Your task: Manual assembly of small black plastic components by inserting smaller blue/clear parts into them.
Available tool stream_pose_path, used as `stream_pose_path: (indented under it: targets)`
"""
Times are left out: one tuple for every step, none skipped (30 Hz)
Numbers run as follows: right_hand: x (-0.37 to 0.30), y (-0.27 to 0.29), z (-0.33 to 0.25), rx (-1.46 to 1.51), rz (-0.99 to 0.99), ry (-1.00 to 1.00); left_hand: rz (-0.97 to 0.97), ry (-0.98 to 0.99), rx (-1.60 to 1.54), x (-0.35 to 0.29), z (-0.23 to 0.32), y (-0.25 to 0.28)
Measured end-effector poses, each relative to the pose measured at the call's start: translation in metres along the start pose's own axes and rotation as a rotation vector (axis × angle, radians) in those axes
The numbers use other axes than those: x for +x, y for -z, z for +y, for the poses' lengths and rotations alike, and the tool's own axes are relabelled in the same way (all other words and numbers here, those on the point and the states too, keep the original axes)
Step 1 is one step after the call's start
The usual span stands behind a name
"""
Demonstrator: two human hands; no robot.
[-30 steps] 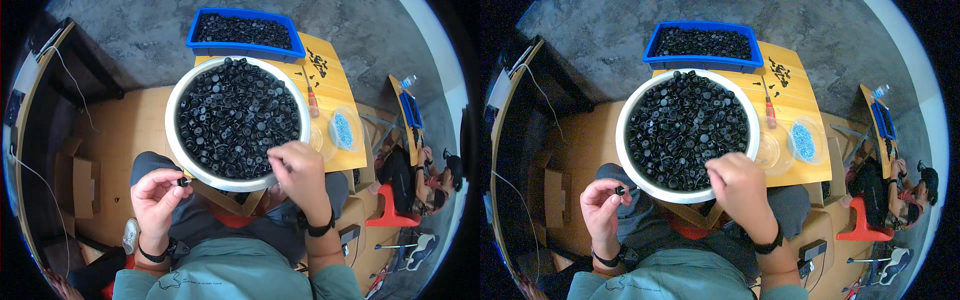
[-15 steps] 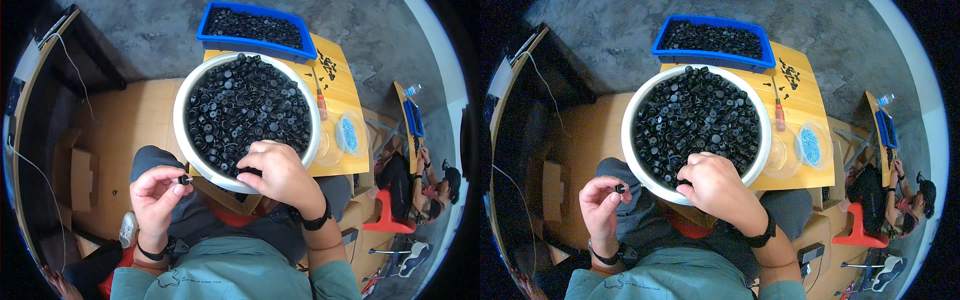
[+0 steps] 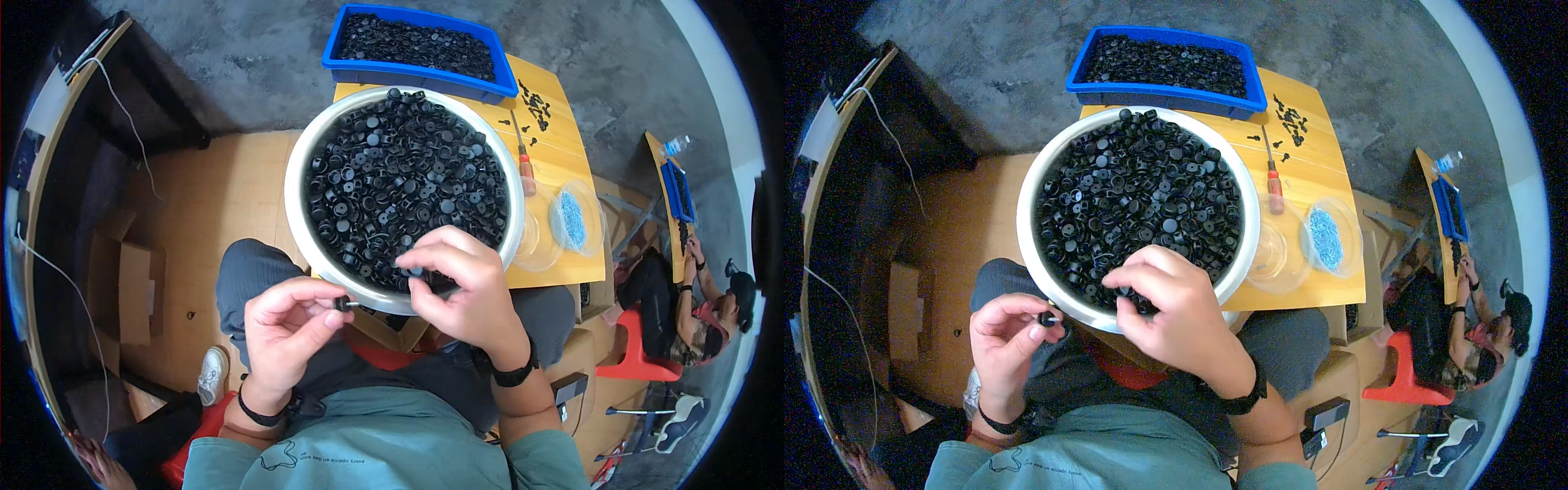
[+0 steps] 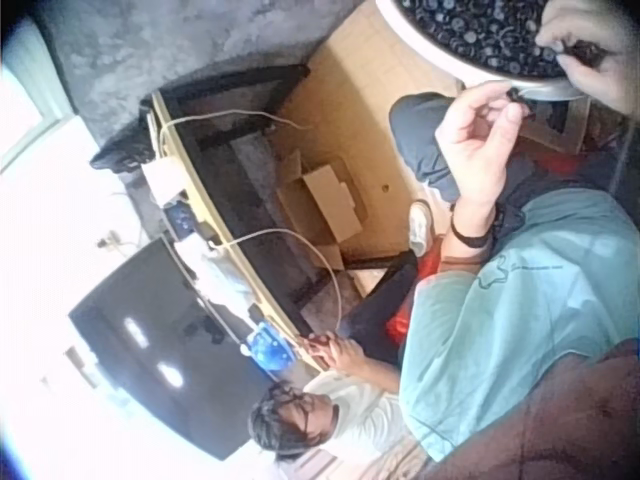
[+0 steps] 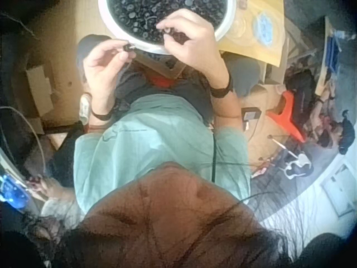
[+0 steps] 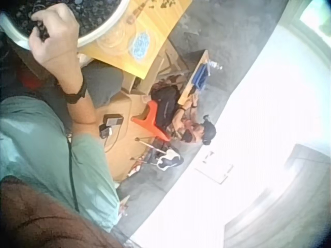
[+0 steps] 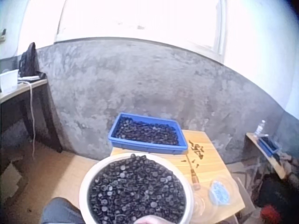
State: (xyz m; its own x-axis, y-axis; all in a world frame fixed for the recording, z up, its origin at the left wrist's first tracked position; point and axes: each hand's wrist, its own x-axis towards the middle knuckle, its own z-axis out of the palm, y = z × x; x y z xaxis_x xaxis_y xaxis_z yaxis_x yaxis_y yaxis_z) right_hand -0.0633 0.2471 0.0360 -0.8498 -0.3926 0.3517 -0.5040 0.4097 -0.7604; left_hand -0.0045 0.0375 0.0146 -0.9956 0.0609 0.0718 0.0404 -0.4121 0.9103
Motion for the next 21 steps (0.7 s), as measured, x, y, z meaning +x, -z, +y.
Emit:
stream_pose_path:
  targets:
    - [-0.002, 0.002, -0.004, 0.042, 0.006, 0.014, -0.043, 0.008, -0.016, 0.0, 0.001, -0.005]
    - [-0.004, 0.005, -0.006, 0.06, -0.018, 0.032, -0.088, 0.017, -0.033, 0.001, 0.002, -0.011]
    - [-0.005, 0.006, -0.009, 0.062, -0.013, 0.031, -0.132, 0.012, -0.069, 0.002, 0.001, -0.016]
    - [-0.007, 0.005, -0.013, 0.1, -0.02, 0.038, -0.151, 0.016, -0.058, 0.004, 0.003, -0.022]
    - [-0.009, 0.005, -0.017, 0.139, -0.026, 0.045, -0.17, 0.02, -0.047, 0.005, 0.004, -0.027]
    - [-0.01, 0.005, -0.02, 0.159, -0.023, 0.029, -0.173, 0.022, -0.042, 0.006, 0.004, -0.029]
    - [-0.011, 0.006, -0.022, 0.163, -0.018, 0.029, -0.18, 0.002, -0.007, 0.006, 0.003, -0.03]
    - [-0.014, 0.007, -0.024, 0.212, 0.013, -0.009, -0.19, -0.017, 0.027, 0.006, 0.002, -0.032]
    - [-0.016, 0.008, -0.025, 0.261, 0.045, -0.046, -0.195, -0.015, 0.03, 0.006, 0.001, -0.031]
    - [-0.018, 0.008, -0.024, 0.296, 0.069, -0.049, -0.19, 0.023, -0.018, 0.005, 0.0, -0.03]
    - [-0.021, 0.007, -0.021, 0.298, 0.072, -0.049, -0.184, 0.059, -0.066, 0.005, -0.001, -0.03]
    - [-0.024, 0.005, -0.016, 0.281, 0.102, 0.01, -0.186, 0.06, -0.063, 0.005, -0.002, -0.031]
    - [-0.027, 0.004, -0.014, 0.263, 0.13, 0.069, -0.173, 0.079, -0.114, 0.006, -0.002, -0.033]
    - [-0.028, 0.003, -0.015, 0.268, 0.13, 0.07, -0.157, 0.098, -0.164, 0.006, -0.003, -0.034]
    - [-0.029, 0.002, -0.016, 0.234, 0.152, 0.093, -0.154, 0.098, -0.16, 0.006, -0.004, -0.034]
    - [-0.029, 0.001, -0.016, 0.199, 0.174, 0.115, -0.145, 0.092, -0.164, 0.006, -0.006, -0.035]
    - [-0.031, 0.001, -0.017, 0.202, 0.175, 0.116, -0.137, 0.086, -0.169, 0.006, -0.006, -0.036]
    - [-0.032, 0.001, -0.017, 0.196, 0.176, 0.09, -0.136, 0.086, -0.166, 0.006, -0.005, -0.036]
    - [-0.033, 0.002, -0.017, 0.188, 0.178, 0.064, -0.129, 0.1, -0.153, 0.005, -0.005, -0.037]
    - [-0.034, 0.004, -0.018, 0.19, 0.179, 0.064, -0.123, 0.113, -0.14, 0.004, -0.004, -0.038]
    - [-0.034, 0.006, -0.018, 0.191, 0.178, 0.05, -0.123, 0.113, -0.139, 0.004, -0.002, -0.04]
